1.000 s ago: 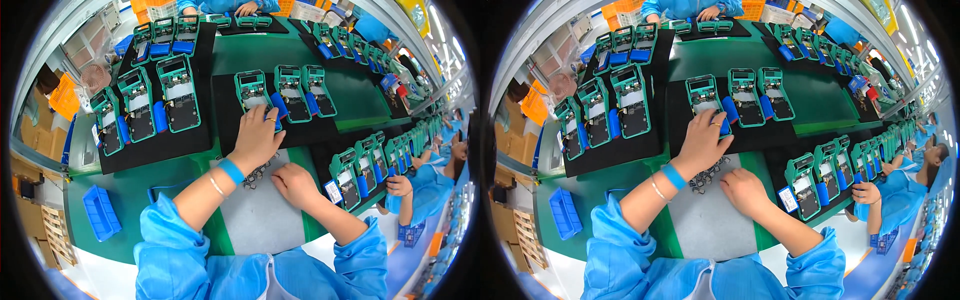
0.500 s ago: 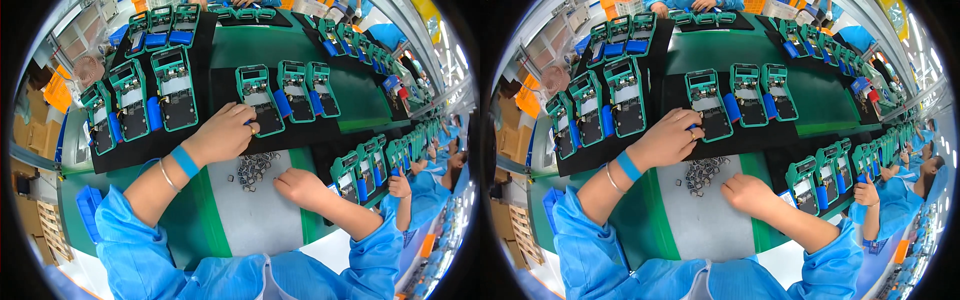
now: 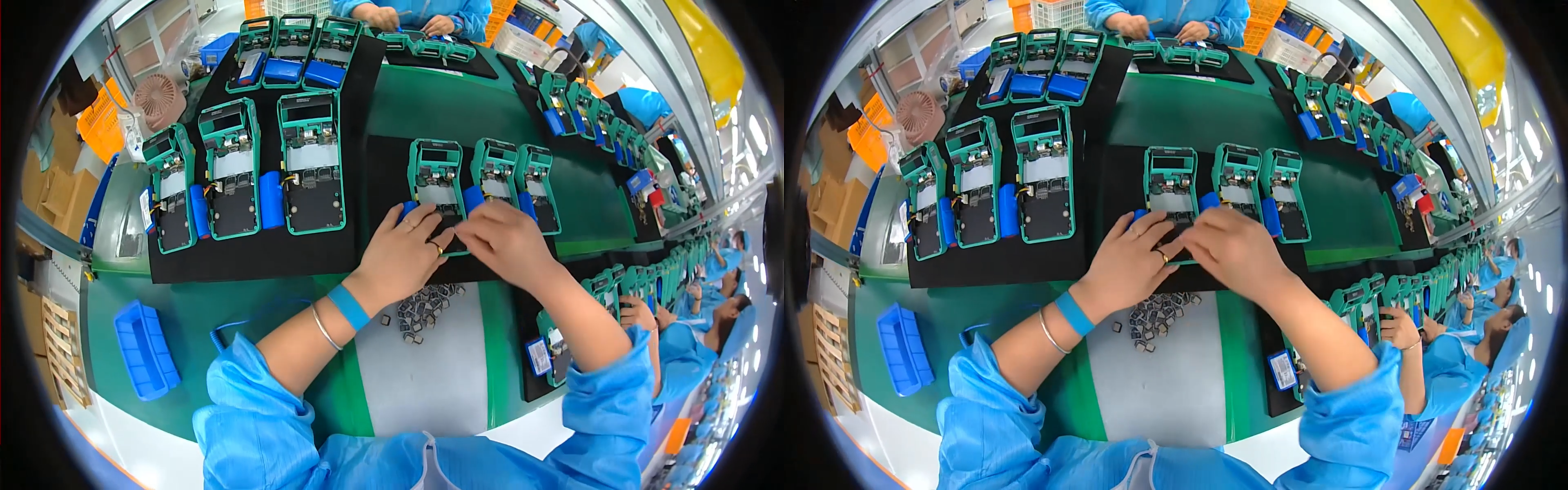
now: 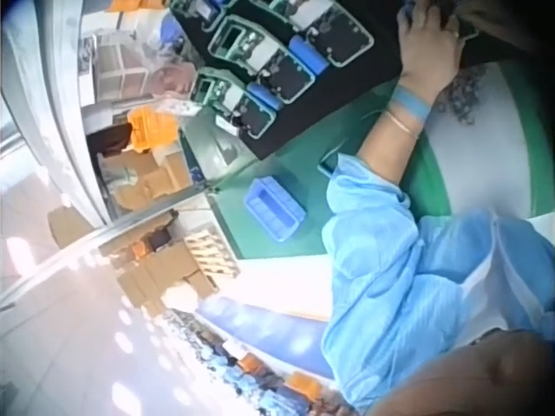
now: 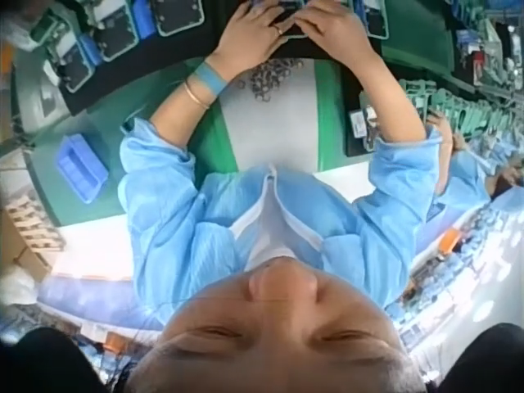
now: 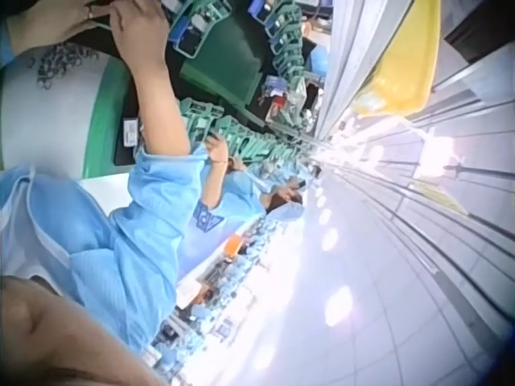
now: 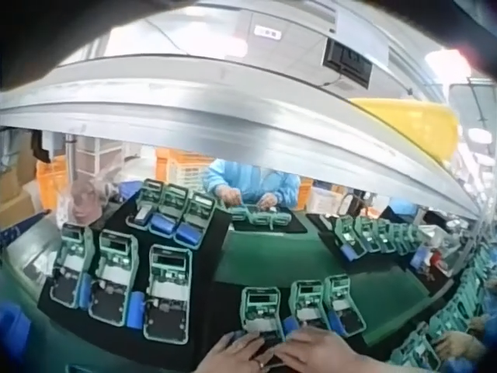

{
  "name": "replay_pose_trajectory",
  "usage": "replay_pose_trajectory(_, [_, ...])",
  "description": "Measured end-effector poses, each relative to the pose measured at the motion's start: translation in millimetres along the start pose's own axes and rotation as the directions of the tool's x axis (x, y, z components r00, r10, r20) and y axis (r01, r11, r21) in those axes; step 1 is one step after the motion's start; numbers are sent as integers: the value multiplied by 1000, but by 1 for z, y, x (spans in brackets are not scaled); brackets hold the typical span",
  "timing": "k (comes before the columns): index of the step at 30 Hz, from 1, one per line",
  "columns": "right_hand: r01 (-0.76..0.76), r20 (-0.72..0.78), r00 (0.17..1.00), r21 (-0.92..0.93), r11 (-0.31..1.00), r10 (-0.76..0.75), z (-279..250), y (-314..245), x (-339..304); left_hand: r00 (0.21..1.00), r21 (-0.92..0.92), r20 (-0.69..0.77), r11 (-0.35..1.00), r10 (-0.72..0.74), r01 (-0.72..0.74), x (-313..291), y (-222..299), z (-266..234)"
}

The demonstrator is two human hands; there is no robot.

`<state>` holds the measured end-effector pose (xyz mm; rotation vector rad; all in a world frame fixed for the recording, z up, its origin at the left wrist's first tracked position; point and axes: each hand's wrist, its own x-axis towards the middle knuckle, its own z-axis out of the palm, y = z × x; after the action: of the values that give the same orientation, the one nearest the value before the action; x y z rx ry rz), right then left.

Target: The person places small metal components and batteries by hand into electronic device housings on a factory assembly line.

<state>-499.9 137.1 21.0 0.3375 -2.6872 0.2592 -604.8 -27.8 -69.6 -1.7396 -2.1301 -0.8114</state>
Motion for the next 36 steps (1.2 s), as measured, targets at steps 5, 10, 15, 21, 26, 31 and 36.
replay_pose_trajectory(5, [75, 5, 997, -304, 950, -78, 41, 51, 20, 999, -47, -35, 999, -26, 24, 1, 2, 5])
replay_pose_trajectory(10, [97, 26, 995, -364, 926, -94, 55, 57, 22, 998, -79, -47, 996, -45, 41, -1, 1, 8])
replay_pose_trajectory(15, [145, 86, 989, -437, 888, -119, 55, 55, 25, 995, -90, -87, 995, -44, 36, -1, 0, 9])
replay_pose_trajectory(21, [210, 140, 977, -519, 828, -160, 54, 54, 28, 992, -91, -115, 995, -44, 33, 0, 0, 12])
replay_pose_trajectory(26, [212, 163, 976, -551, 807, -145, 54, 53, 30, 992, -77, -123, 997, -38, 28, 0, 1, 13])
replay_pose_trajectory(31, [166, 153, 983, -514, 841, -101, 53, 55, 38, 997, -66, -67, 997, -42, 38, -2, 0, 11])
replay_pose_trajectory(36, [86, 178, 983, -613, 785, 31, 48, 55, 44, 998, -48, -62, 999, -24, 21, 2, 3, 11])
